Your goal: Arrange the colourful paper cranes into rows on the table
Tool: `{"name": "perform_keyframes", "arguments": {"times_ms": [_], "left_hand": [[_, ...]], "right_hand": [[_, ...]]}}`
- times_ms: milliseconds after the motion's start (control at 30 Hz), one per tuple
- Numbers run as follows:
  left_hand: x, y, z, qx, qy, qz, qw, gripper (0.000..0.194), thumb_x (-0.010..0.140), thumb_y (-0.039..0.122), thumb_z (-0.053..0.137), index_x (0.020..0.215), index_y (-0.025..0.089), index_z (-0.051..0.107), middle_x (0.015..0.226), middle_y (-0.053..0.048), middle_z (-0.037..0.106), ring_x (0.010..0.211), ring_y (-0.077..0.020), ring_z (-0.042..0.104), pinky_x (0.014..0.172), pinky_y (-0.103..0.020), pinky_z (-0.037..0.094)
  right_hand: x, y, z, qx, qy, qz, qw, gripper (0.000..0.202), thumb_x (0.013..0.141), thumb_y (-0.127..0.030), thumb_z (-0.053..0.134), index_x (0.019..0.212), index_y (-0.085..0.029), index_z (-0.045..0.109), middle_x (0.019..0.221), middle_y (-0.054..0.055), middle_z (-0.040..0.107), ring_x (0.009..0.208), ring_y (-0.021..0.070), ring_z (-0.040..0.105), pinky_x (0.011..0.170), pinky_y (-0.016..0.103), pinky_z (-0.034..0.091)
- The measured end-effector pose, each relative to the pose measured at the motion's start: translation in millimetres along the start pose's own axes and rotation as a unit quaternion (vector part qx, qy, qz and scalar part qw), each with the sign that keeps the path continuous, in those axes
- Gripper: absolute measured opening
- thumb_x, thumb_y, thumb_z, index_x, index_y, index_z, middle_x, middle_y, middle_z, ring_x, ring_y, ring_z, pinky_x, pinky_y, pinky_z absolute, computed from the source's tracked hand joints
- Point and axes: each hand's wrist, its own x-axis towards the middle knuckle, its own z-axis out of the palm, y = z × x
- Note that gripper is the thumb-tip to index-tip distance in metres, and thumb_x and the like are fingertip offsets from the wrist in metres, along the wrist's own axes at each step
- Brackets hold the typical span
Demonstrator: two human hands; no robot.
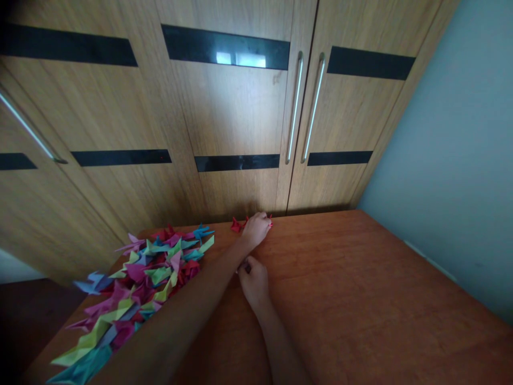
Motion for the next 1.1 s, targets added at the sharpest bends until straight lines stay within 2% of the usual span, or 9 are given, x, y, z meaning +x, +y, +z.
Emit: {"name": "perform_keyframes", "arguments": {"times_ms": [167, 233, 333, 500, 633, 733, 833, 967, 1100], "left_hand": [[-8, -3, -15.8, -0.01, 0.013, 0.0, 1.0, 0.019, 0.087, 0.019, 0.049, 0.088, 0.016, 0.068, 0.093, -0.01, 0.058, 0.093, -0.0221, 0.054, 0.082, -0.034, 0.045], [-17, -8, -30.3, -0.015, 0.021, -0.001, 1.0, 0.019, 0.087, 0.019, 0.049, 0.088, 0.017, 0.068, 0.092, -0.009, 0.059, 0.092, -0.0214, 0.054, 0.084, -0.033, 0.044], [-43, -20, -62.8, -0.02, 0.032, 0.001, 0.999, 0.019, 0.086, 0.019, 0.049, 0.088, 0.019, 0.068, 0.091, -0.007, 0.061, 0.093, -0.0208, 0.055, 0.085, -0.032, 0.044], [-125, -45, -124.6, -0.036, 0.049, 0.007, 0.998, 0.02, 0.087, 0.023, 0.049, 0.095, 0.02, 0.067, 0.092, -0.006, 0.064, 0.09, -0.0194, 0.059, 0.084, -0.03, 0.045], [-209, -63, -149.9, -0.033, 0.059, -0.059, 0.996, 0.023, 0.087, 0.028, 0.048, 0.099, 0.022, 0.066, 0.099, -0.005, 0.066, 0.095, -0.0204, 0.061, 0.086, -0.031, 0.047], [-265, -74, -150.8, -0.018, 0.056, -0.119, 0.991, 0.025, 0.085, 0.033, 0.048, 0.099, 0.023, 0.067, 0.102, -0.005, 0.067, 0.094, -0.0219, 0.063, 0.082, -0.032, 0.05], [-304, -82, -143.7, 0.0, 0.056, -0.156, 0.986, 0.028, 0.086, 0.035, 0.047, 0.101, 0.023, 0.067, 0.102, -0.006, 0.067, 0.092, -0.0224, 0.063, 0.079, -0.032, 0.052], [-336, -86, -131.0, 0.013, 0.071, -0.167, 0.983, 0.029, 0.087, 0.037, 0.046, 0.105, 0.023, 0.065, 0.101, -0.006, 0.066, 0.092, -0.0224, 0.063, 0.079, -0.033, 0.052], [-349, -79, -113.5, 0.009, 0.114, -0.165, 0.98, 0.026, 0.086, 0.035, 0.05, 0.106, 0.024, 0.063, 0.104, -0.006, 0.064, 0.095, -0.0216, 0.062, 0.081, -0.032, 0.052]], "right_hand": [[0, -2, -1, 0.023, -0.016, -0.008, 1.0, 0.015, 0.071, -0.018, 0.044, 0.066, -0.02, 0.059, 0.065, -0.001, 0.062, 0.063, 0.0147, 0.057, 0.061, 0.024, 0.042], [0, -1, -1, 0.03, -0.014, -0.001, 0.999, 0.016, 0.072, -0.019, 0.045, 0.072, -0.02, 0.061, 0.066, -0.001, 0.063, 0.062, 0.0144, 0.057, 0.061, 0.024, 0.042], [1, 3, 0, 0.035, -0.01, 0.001, 0.999, 0.015, 0.074, -0.023, 0.048, 0.077, -0.02, 0.062, 0.066, -0.001, 0.063, 0.061, 0.0144, 0.058, 0.06, 0.024, 0.043], [-1, 5, -2, 0.015, -0.017, -0.015, 1.0, 0.014, 0.077, -0.027, 0.049, 0.078, -0.02, 0.062, 0.066, -0.001, 0.064, 0.064, 0.0153, 0.059, 0.062, 0.025, 0.043], [-2, 6, -3, -0.006, -0.021, -0.018, 1.0, 0.017, 0.078, -0.032, 0.05, 0.077, -0.02, 0.062, 0.066, 0.0, 0.064, 0.062, 0.0153, 0.059, 0.061, 0.025, 0.043], [-3, 9, -3, -0.021, -0.026, -0.024, 0.999, 0.02, 0.079, -0.035, 0.05, 0.076, -0.02, 0.062, 0.065, 0.0, 0.064, 0.061, 0.0152, 0.058, 0.06, 0.026, 0.043], [-3, 12, -4, -0.024, -0.031, -0.033, 0.999, 0.021, 0.08, -0.037, 0.049, 0.077, -0.02, 0.062, 0.066, 0.0, 0.064, 0.063, 0.0155, 0.059, 0.061, 0.026, 0.044], [-5, 12, -5, -0.03, -0.041, -0.046, 0.998, 0.022, 0.08, -0.036, 0.048, 0.079, -0.02, 0.062, 0.068, 0.001, 0.064, 0.064, 0.0158, 0.058, 0.062, 0.026, 0.044], [-8, 10, -5, -0.061, -0.045, -0.06, 0.995, 0.021, 0.08, -0.035, 0.047, 0.08, -0.02, 0.062, 0.07, 0.002, 0.065, 0.066, 0.0168, 0.06, 0.064, 0.027, 0.045]]}}
